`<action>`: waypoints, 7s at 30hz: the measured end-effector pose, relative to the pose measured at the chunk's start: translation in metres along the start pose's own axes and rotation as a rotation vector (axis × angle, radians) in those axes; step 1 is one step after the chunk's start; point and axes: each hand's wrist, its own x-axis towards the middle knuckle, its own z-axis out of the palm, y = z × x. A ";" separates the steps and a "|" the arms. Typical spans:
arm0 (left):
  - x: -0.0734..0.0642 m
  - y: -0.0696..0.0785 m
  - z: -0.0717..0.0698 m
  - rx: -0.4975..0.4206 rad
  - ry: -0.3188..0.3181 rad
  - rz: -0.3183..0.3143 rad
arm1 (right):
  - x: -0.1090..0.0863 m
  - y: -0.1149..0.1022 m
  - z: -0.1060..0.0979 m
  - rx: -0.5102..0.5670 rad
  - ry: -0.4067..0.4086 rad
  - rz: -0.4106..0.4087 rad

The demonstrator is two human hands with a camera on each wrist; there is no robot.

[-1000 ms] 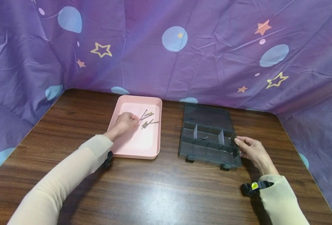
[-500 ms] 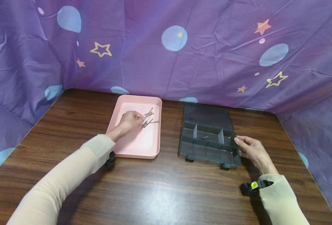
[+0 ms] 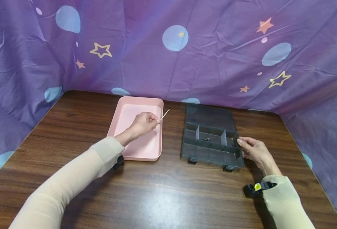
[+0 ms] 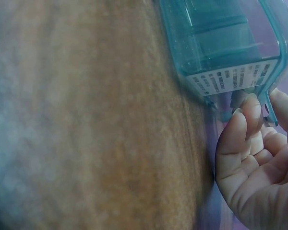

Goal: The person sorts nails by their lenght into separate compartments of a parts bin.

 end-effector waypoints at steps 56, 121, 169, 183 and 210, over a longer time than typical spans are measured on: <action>0.030 0.075 0.109 0.222 -0.212 0.260 | -0.002 -0.001 0.002 -0.041 0.014 -0.008; 0.014 0.017 0.021 -0.147 -0.018 0.046 | -0.002 -0.002 0.002 -0.014 0.009 -0.001; 0.007 -0.045 -0.009 0.114 0.041 -0.153 | 0.000 -0.001 0.002 -0.049 0.030 0.023; 0.009 -0.046 -0.006 0.124 0.054 -0.172 | 0.000 0.001 0.002 -0.003 0.013 0.007; 0.008 -0.046 -0.003 0.183 0.087 -0.164 | 0.001 0.003 0.001 -0.029 0.016 0.005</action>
